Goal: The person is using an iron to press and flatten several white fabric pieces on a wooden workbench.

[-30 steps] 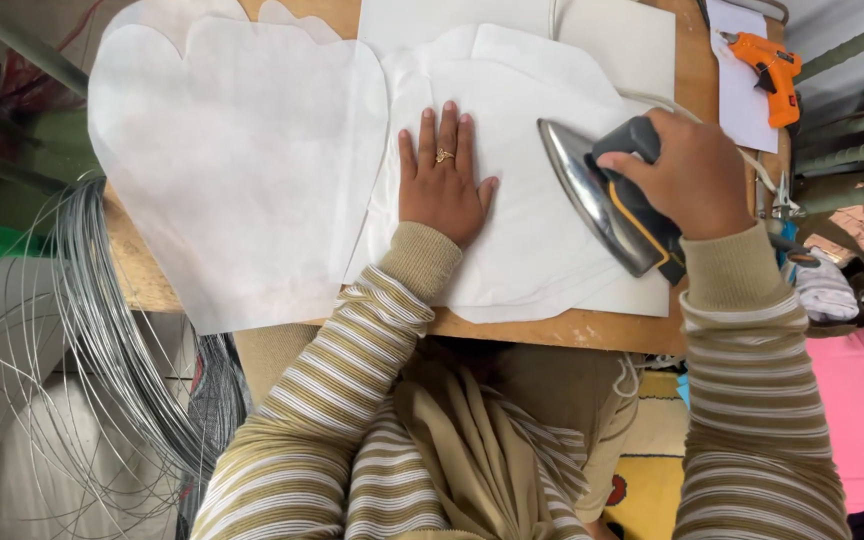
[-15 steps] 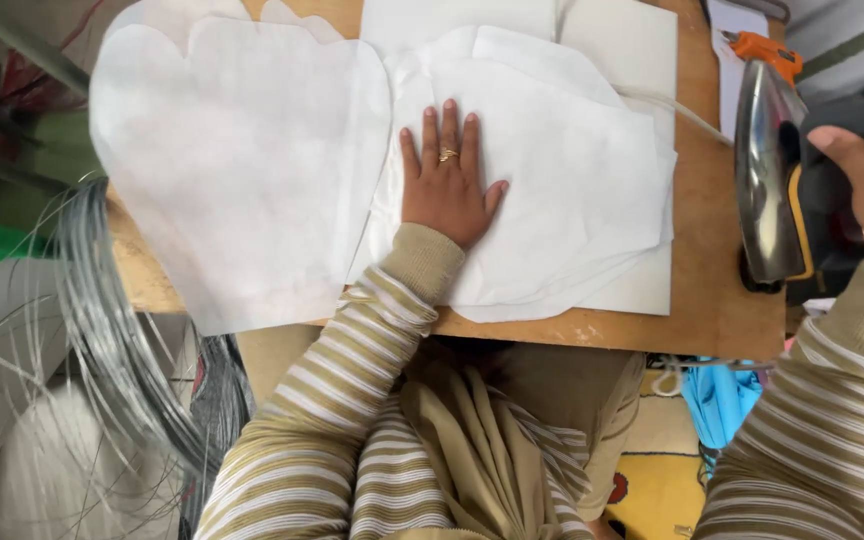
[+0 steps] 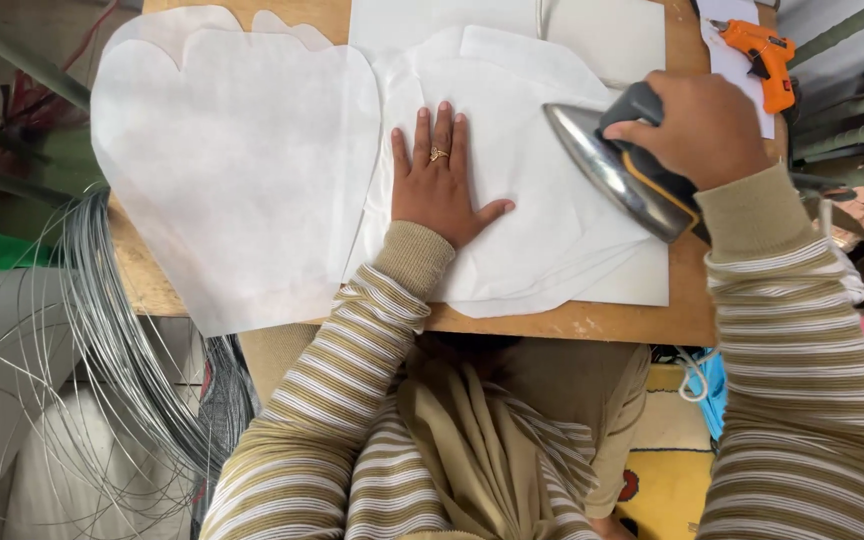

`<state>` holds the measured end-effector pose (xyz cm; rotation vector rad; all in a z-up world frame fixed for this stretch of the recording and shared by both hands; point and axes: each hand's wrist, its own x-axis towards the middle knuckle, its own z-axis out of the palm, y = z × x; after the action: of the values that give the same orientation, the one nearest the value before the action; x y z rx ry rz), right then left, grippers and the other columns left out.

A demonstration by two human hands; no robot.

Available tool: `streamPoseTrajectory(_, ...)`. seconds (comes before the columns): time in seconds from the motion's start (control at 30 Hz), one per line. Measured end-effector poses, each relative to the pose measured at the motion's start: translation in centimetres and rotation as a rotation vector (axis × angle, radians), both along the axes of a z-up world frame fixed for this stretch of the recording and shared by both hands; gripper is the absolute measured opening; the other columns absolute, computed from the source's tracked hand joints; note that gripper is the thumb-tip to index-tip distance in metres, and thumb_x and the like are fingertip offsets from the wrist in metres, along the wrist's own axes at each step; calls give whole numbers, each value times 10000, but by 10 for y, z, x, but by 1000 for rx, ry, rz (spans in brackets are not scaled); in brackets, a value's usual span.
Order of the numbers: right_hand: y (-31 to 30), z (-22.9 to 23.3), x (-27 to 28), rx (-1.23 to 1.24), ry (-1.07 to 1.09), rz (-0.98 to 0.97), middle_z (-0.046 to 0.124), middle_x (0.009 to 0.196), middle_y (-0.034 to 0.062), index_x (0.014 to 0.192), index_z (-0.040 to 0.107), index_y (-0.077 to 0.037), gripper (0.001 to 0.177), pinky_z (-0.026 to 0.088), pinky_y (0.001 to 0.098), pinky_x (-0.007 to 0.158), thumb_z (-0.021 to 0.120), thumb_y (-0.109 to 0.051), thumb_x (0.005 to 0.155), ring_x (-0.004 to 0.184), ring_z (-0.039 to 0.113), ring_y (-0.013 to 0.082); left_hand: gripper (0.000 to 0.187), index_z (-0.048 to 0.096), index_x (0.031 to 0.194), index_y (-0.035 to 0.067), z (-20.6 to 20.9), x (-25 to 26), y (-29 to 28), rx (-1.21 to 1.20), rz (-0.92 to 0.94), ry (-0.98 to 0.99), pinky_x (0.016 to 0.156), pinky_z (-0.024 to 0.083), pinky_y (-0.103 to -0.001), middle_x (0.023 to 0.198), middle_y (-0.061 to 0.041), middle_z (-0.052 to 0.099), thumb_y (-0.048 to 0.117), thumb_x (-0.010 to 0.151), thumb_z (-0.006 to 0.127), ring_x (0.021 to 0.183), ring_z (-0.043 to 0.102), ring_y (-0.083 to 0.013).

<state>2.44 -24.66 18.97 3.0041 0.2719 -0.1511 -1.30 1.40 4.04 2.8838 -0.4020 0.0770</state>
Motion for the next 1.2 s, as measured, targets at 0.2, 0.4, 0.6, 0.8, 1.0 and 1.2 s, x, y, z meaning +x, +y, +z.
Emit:
streamPoseTrajectory(0.2,-66,4,-2,-270,66,-211,712,840,118,1014,661,-61,624,529,399,605,597,-678,1083,758,679,283,1227,100,1644,42,-4,1,-1,-18,1,-13,1253,-6,-623,1722,-157,62,952,844,293,1579,13,-379)
streamPoseTrajectory(0.4,-141,15,-75,386,-416,-296,691,1114,199,1334,650,48,410,533,462,719,919,-224,1187,905,661,335,694,568,1429,173,-16,-9,-33,-165,-185,-234,1175,226,-705,1565,-123,467,495,838,736,1455,379,-385)
streamPoseTrajectory(0.6,-112,14,-157,713,-608,-753,720,1180,-117,1228,762,-250,305,492,260,1054,693,-522,1110,1139,659,45,609,599,1399,166,-19,-47,-101,-168,-410,-245,1049,397,-459,1437,1,578,530,912,643,1332,489,-271)
streamPoseTrajectory(0.8,-115,-29,-220,498,-968,-558,773,1038,83,1198,803,48,325,587,376,744,929,-250,1164,964,719,176,272,731,1036,42,-19,-46,-104,-265,-358,-409,810,477,-433,1063,-70,759,258,945,593,1076,672,-288)
streamPoseTrajectory(1.0,-121,-51,-242,1006,-1019,-655,579,851,62,1274,757,42,202,387,276,549,860,-104,1178,649,445,89,44,593,753,43,-26,-34,-99,-470,-416,-306,685,502,-433,771,-120,660,21,760,555,665,611,-321)
streamPoseTrajectory(1.2,-144,-69,-266,925,-1004,-655,494,772,109,1026,584,25,416,398,343,586,873,-76,1309,645,460,160,136,634,931,127,12,-21,-77,-856,-295,68,765,511,-416,846,-29,682,149,803,596,788,648,-282)
